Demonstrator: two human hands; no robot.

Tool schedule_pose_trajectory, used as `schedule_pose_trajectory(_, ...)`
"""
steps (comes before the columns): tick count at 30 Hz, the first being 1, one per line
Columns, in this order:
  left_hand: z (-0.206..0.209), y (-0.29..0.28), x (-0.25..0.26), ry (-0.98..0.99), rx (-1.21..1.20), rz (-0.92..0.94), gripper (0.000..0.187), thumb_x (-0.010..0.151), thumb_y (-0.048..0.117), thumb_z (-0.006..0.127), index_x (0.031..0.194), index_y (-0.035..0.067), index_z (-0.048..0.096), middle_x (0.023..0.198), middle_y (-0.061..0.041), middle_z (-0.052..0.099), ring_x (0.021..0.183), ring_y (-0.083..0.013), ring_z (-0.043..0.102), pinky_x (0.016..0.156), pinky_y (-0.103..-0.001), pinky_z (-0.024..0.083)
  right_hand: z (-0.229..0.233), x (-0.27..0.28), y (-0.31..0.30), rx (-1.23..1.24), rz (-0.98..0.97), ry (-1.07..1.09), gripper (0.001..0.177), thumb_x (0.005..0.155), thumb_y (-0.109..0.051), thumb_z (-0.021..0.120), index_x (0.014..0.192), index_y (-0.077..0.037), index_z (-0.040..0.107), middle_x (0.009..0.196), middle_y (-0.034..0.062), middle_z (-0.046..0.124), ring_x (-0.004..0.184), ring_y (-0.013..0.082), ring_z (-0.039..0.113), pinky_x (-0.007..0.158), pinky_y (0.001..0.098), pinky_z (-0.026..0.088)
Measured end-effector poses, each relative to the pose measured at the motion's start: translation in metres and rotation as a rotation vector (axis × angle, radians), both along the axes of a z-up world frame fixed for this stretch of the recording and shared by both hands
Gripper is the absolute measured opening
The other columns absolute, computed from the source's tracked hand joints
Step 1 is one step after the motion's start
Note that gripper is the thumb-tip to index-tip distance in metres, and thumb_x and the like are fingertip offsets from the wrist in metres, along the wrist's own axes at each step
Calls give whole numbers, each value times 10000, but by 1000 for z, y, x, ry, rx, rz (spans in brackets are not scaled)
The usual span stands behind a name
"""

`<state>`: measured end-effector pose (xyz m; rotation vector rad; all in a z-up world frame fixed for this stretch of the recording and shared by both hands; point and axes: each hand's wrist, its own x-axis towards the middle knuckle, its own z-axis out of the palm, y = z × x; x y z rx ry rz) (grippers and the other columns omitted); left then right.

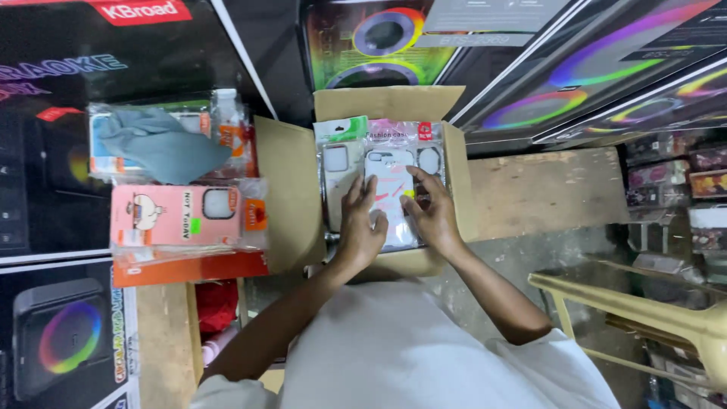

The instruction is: Clean mobile phone cases with a cloth and organize them in a cardboard box.

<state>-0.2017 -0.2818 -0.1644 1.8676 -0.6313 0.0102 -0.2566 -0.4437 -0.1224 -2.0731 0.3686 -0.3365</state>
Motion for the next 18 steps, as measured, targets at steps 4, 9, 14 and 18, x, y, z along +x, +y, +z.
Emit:
schedule_pose_trajectory(4,8,-27,0,-37,168,-6,713,732,-3,698,1408,-122,506,1452,-419,401,1313,-572,433,1086,-561,336,-19,7,-18,-100,-16,-64,549,834,-28,809,1366,-65,679,1205,182,587,1071,339,637,957,425,508)
schedule_pose_trajectory(9,9,-43,-5,-36,455,60,746,751,57,732,1452,-43,496,1593,-338,221,1337,-514,358,1021,-568,381,-21,12,-23,-254,11,11,544,854,-34,766,1385,-64,650,1221,176,558,1091,394,627,950,449,524)
schedule_pose_trajectory(14,10,-47,-4,-25,601,71,710,805,152,735,1461,12,504,1602,-265,247,1306,-432,375,959,-502,372,-33,14,-35,-374,79,56,543,853,-102,772,1380,-75,648,1203,163,552,1112,398,607,954,462,511)
schedule_pose_trajectory(18,12,-41,-1,-57,644,19,696,827,168,719,1458,-16,493,1589,-290,274,1316,-429,390,953,-492,343,-36,18,-35,-434,86,102,531,875,-173,748,1390,-108,637,1234,144,523,1106,389,584,940,483,519)
